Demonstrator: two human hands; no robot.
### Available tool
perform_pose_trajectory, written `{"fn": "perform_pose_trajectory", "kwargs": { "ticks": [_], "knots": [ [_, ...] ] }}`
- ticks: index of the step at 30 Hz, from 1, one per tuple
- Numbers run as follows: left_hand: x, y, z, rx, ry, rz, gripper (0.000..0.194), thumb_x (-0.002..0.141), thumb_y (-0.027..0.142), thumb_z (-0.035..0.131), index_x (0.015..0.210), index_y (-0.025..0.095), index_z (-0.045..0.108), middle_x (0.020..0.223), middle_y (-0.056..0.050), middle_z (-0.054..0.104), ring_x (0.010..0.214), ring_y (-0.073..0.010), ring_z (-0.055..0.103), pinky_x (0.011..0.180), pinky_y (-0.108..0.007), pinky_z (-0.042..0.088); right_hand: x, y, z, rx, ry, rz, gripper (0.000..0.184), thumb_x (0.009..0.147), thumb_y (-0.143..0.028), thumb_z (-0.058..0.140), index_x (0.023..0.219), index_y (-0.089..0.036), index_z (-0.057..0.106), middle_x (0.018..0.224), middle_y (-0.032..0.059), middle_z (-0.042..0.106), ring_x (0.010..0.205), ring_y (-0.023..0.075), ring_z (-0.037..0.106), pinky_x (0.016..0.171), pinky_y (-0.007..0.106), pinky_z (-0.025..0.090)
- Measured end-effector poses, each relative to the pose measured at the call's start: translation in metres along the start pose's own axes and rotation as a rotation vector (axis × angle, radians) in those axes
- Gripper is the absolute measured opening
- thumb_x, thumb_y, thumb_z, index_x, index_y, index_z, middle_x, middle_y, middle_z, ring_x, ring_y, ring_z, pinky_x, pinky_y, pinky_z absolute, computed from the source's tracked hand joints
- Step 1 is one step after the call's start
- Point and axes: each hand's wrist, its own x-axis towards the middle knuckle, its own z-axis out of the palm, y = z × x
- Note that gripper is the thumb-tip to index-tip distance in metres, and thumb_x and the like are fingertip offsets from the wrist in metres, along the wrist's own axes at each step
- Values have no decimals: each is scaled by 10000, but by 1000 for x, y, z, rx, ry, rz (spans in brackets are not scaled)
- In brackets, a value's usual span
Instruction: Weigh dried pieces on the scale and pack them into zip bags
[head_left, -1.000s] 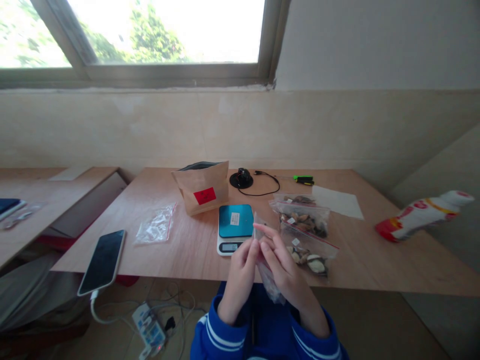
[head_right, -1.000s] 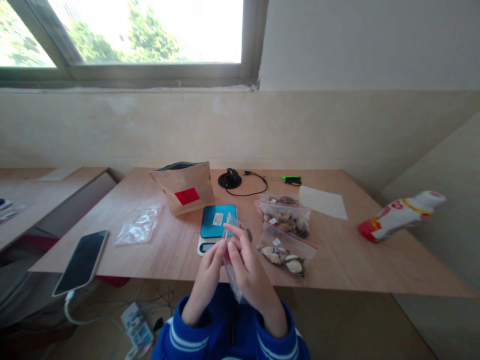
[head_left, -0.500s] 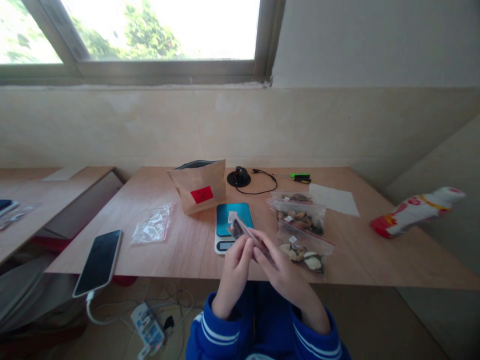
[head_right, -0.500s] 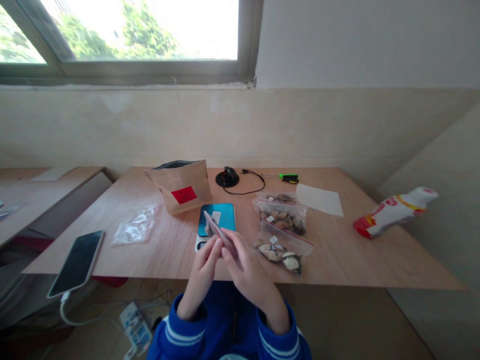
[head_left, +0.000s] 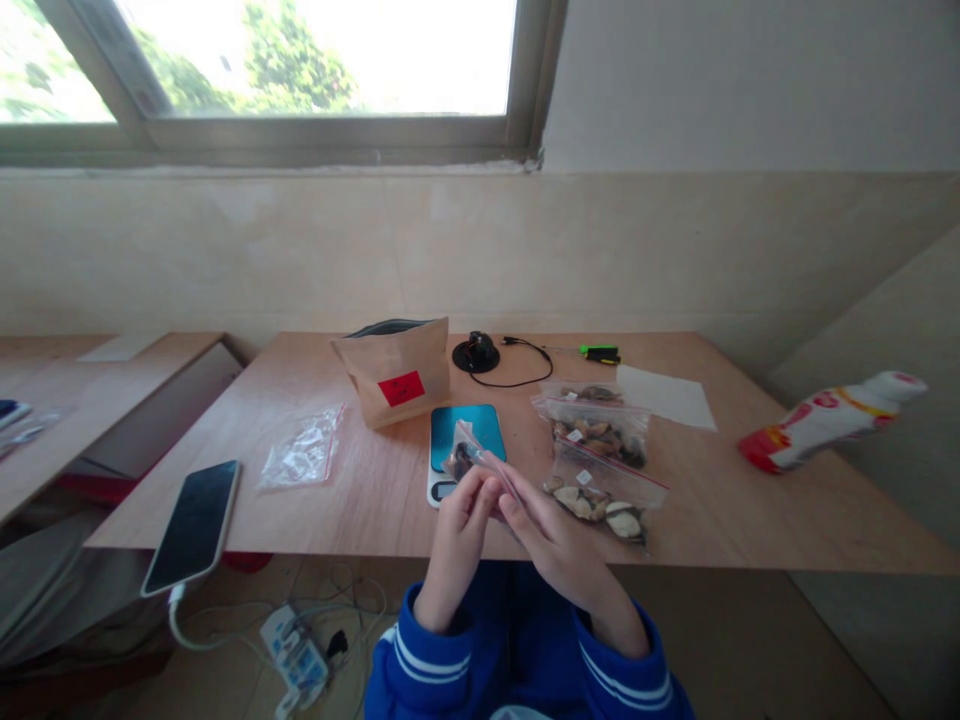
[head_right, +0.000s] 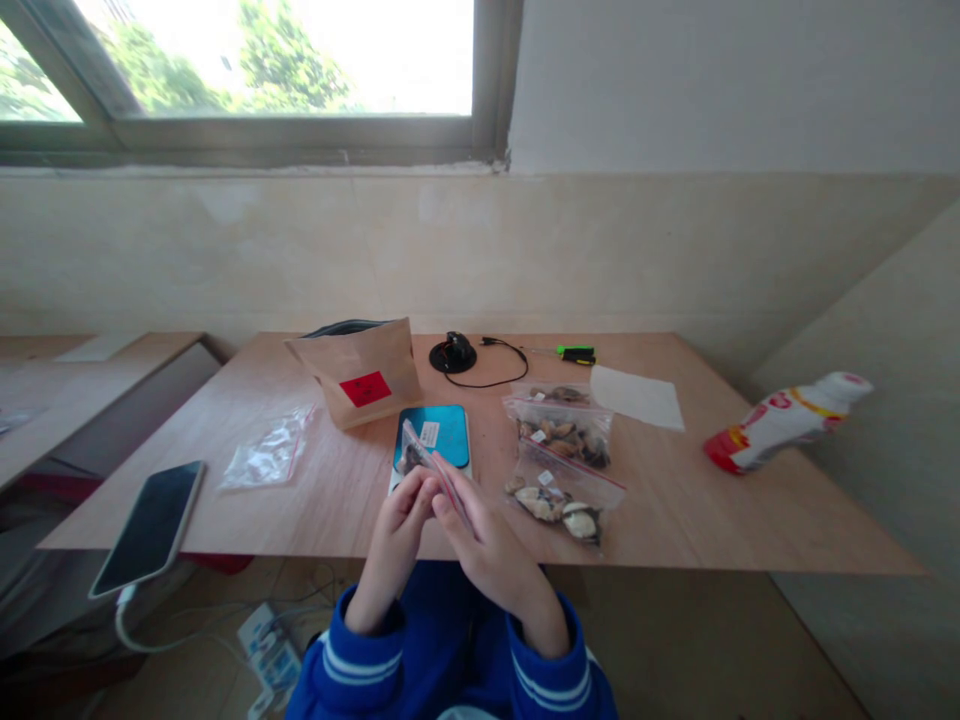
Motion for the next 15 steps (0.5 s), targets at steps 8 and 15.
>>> {"fn": "perform_pose_trajectory", "kwargs": {
  "ticks": [8, 15],
  "knots": [
    [-3, 7, 0, 0, -44, 23, 267, 923, 410, 483, 835, 170, 563, 758, -6, 567, 717, -127, 539, 682, -229, 446, 4, -1, 0, -97, 64, -5, 480, 981, -421, 400, 1414, -225, 467, 1412, 75, 524, 1307, 231, 496, 1100, 425, 409],
    [-2, 5, 2, 147, 68, -23, 313, 876, 387, 499, 640, 187, 458, 519, 44, 444, 479, -86, 408, 490, -214, 328, 12, 10, 6, -396, 243, -133, 376, 978, -362, 383, 1177, -224, 671, 1239, 91, 659, 1161, 253, 604, 1023, 442, 457]
  ]
}}
